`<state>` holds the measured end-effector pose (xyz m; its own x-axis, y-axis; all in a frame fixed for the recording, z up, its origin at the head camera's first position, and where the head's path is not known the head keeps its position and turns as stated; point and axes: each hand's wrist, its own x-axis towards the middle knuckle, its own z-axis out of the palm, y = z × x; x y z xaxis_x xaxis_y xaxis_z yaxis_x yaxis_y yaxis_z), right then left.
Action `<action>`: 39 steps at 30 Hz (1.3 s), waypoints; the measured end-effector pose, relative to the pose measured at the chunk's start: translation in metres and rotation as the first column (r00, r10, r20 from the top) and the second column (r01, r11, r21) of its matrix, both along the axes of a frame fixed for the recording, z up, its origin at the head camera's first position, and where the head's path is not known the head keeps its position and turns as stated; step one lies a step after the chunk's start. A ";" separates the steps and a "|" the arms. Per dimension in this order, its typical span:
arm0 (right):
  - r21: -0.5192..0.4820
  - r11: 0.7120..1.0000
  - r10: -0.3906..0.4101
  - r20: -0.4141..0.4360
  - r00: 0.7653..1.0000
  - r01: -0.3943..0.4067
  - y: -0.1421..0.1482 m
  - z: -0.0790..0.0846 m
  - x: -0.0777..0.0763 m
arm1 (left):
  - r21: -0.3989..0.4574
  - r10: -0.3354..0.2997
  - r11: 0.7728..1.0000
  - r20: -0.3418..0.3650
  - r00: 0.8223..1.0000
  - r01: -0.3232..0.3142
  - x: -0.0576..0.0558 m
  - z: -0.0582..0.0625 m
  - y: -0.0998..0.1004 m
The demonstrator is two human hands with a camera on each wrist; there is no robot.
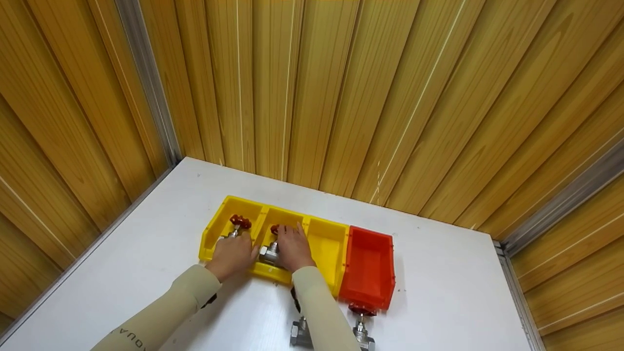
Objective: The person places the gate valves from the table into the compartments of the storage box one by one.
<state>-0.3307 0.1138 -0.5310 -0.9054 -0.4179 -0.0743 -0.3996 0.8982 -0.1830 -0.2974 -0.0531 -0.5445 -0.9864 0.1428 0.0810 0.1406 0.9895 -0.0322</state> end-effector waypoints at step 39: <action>-0.091 0.994 -0.064 0.035 0.997 0.067 0.006 0.007 0.007 | 0.010 -0.018 1.000 -0.031 0.999 0.018 0.003 0.001 -0.001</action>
